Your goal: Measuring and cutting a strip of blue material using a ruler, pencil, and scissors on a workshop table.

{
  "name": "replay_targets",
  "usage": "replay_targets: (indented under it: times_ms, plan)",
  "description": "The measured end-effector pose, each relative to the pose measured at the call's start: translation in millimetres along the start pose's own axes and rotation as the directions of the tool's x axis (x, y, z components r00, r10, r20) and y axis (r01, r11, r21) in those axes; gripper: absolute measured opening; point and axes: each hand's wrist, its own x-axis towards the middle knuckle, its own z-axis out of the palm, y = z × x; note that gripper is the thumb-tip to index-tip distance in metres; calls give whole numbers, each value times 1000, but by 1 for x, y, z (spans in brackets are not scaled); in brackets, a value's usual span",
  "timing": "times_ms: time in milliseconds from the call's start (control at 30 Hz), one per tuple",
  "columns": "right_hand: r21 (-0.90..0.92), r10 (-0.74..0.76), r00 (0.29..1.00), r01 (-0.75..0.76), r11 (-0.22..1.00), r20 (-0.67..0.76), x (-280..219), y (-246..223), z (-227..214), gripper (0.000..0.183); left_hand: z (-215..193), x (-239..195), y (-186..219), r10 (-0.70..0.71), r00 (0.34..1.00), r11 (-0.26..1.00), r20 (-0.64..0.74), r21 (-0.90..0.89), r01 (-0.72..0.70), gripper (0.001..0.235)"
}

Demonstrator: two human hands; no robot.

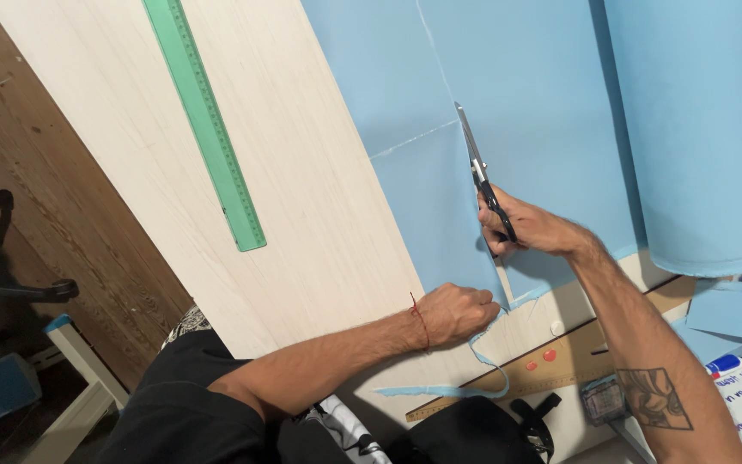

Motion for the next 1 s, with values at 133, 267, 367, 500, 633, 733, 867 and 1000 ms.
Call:
replay_targets:
  times_ms: [133, 267, 367, 500, 633, 733, 867, 1000]
  plan:
    - [8, 3, 1000, -3, 1000, -5, 3, -5, -5, 46, 13, -2, -3, 2, 1000, 1000, -19, 1, -2, 12]
    - [-13, 13, 1000, -13, 1000, -9, 8, -6, -7, 50, 26, -3, -4, 5, 999, 1000, -38, 24, -5, 12]
    - [-17, 11, 1000, -11, 1000, -10, 12, -7, -9, 50, 17, -1, -3, 5, 1000, 1000, -17, 23, -4, 12]
    - [-21, 9, 1000, -9, 1000, -10, 15, -11, -12, 48, 7, 0, 0, 3, 1000, 1000, 21, 27, -4, 15]
    - [-12, 6, 1000, -6, 1000, -11, 16, -23, -12, 49, 12, -1, -1, 4, 1000, 1000, 7, 23, -5, 13]
    - [-4, 3, 1000, -3, 1000, -10, 18, -28, -14, 49, 8, 0, -1, 10, 1000, 999, 12, 31, -11, 12]
    - [-22, 14, 1000, -15, 1000, -10, 20, -34, -15, 50, -2, 0, 1, 18, 999, 1000, 41, 14, -18, 17]
    - [-22, 11, 1000, -12, 1000, -7, 25, -37, -17, 47, -3, 0, 1, 39, 999, 999, 28, 16, -39, 17]
